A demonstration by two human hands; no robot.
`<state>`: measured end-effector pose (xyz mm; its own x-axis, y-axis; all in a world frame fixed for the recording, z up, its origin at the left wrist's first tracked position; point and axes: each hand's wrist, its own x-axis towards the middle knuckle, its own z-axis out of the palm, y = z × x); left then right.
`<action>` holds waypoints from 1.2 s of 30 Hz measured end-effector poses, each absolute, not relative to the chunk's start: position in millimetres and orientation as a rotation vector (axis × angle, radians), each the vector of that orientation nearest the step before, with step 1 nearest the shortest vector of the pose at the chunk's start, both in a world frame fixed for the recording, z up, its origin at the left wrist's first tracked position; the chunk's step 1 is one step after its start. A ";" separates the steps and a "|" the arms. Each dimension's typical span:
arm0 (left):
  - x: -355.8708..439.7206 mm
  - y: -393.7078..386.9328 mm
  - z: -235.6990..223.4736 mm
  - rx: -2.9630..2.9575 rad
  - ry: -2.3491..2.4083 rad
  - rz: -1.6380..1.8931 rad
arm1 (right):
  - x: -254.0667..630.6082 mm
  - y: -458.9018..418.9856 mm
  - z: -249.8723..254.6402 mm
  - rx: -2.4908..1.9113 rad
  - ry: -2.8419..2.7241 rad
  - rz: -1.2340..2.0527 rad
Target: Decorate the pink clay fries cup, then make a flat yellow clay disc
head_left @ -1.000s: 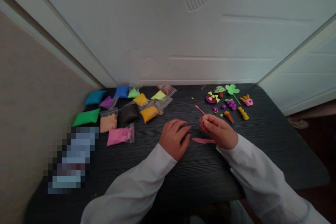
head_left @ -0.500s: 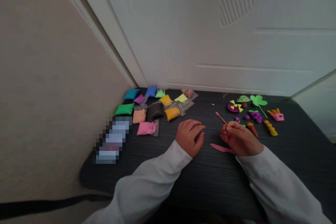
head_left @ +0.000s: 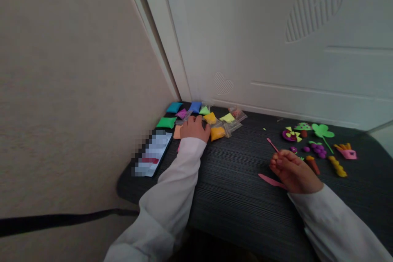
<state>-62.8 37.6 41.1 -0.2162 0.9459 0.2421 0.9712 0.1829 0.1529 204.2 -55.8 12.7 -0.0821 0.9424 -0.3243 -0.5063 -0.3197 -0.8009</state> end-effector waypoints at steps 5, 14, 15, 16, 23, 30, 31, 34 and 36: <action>-65.9 44.6 37.5 -1.974 -2.423 -0.281 | 205.3 -54.9 7.1 -1.118 -0.712 1.520; -70.1 36.6 39.5 -2.142 -1.817 -1.250 | 194.9 -57.1 -0.4 -1.685 -1.665 0.628; -64.2 32.2 37.8 -2.212 -1.702 -1.344 | 193.4 -56.6 -0.3 -1.716 -1.769 0.534; -56.6 26.7 35.3 -2.308 -1.596 -1.390 | 192.2 -55.9 -0.2 -1.733 -1.861 0.465; -7.2 -14.4 16.0 -2.821 -0.963 -1.358 | 192.7 -54.4 4.6 -1.860 -2.127 0.132; -6.2 -13.7 16.6 -2.868 -0.979 -1.408 | 196.9 -58.9 16.1 -1.685 -1.970 0.254; -6.0 -13.5 16.6 -2.874 -0.981 -1.404 | 195.2 -59.7 19.4 -1.636 -1.940 0.299; -3.9 -15.1 15.8 -2.912 -0.953 -1.368 | 185.6 -61.5 29.5 -1.551 -1.853 0.489; -2.6 -17.2 14.7 -2.929 -0.927 -1.337 | 177.6 -62.2 34.5 -1.547 -1.811 0.610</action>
